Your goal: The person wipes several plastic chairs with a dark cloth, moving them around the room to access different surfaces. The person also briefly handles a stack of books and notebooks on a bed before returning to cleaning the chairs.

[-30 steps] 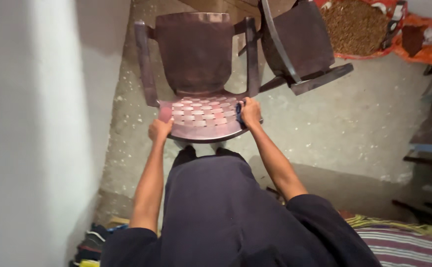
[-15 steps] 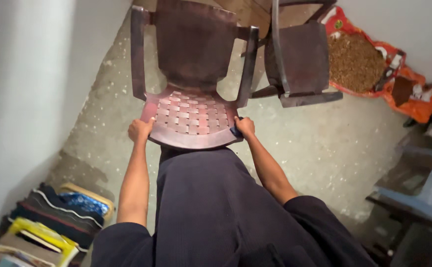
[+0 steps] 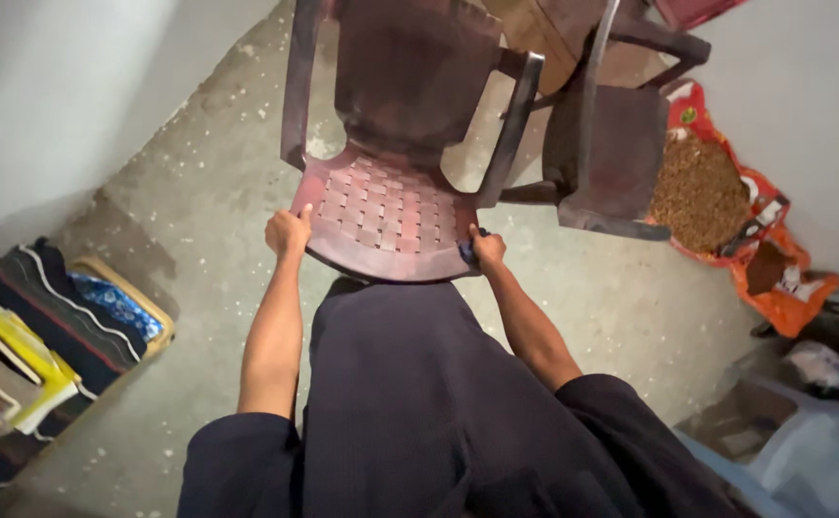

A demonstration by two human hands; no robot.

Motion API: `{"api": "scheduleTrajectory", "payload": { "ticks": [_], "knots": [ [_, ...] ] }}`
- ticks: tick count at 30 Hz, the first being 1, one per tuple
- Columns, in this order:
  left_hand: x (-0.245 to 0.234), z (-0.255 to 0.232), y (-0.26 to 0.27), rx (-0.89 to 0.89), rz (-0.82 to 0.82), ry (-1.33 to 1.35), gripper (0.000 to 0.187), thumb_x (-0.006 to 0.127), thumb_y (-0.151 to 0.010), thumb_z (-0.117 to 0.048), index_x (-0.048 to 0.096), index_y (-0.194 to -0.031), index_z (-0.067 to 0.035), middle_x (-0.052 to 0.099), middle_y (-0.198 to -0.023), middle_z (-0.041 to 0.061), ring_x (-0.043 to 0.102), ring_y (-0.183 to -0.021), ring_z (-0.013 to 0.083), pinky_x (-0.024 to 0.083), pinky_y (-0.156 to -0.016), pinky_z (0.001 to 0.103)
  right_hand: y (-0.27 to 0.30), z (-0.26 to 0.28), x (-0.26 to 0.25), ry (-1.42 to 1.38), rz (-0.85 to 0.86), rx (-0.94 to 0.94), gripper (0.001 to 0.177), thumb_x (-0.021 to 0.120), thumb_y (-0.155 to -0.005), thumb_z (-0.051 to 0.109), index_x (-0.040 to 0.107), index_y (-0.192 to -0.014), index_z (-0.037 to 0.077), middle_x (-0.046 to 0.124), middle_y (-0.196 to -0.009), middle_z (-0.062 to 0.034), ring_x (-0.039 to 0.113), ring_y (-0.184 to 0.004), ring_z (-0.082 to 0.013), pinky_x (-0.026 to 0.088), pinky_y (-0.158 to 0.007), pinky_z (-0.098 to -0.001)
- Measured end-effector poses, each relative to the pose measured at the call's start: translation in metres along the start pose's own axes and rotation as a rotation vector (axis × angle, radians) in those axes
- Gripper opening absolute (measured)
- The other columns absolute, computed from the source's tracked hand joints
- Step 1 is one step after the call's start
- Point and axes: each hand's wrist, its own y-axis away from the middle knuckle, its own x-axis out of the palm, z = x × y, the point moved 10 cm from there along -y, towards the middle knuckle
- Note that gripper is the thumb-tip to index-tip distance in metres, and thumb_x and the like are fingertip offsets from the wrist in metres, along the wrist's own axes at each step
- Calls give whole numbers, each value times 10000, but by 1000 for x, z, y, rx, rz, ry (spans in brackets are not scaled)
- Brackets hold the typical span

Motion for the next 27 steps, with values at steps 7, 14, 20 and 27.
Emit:
{"api": "scheduleTrajectory", "payload": {
  "ticks": [7,14,20,27],
  "knots": [
    [6,102,76,-130,-63,97,568,560,-1038,-490,764,-869,13,727,-903,276,707,-877,467,555,-758,551,13,-16,28,129,27,-184,809,752,-807,671,721,-897,-132,719,-932,-339,740,-941,-443,565,-857,-487],
    [8,225,179,-356,-180,210,508,543,-1040,-410,748,-891,30,725,-915,294,706,-894,476,556,-787,558,56,10,82,366,53,-537,726,732,-861,614,731,-886,-111,697,-897,-360,706,-923,-483,553,-810,-516],
    [27,292,284,-585,-208,303,497,541,-1046,-398,743,-913,37,727,-941,293,704,-934,474,557,-818,550,118,67,98,463,142,-727,664,748,-860,555,734,-889,-108,708,-900,-342,719,-934,-472,573,-798,-503],
    [49,319,366,-840,-248,410,493,527,-1032,-413,736,-955,26,730,-994,284,711,-957,463,564,-835,541,175,130,127,589,249,-917,649,755,-858,538,732,-941,-105,700,-983,-346,702,-1011,-463,564,-862,-493]
  ]
}}
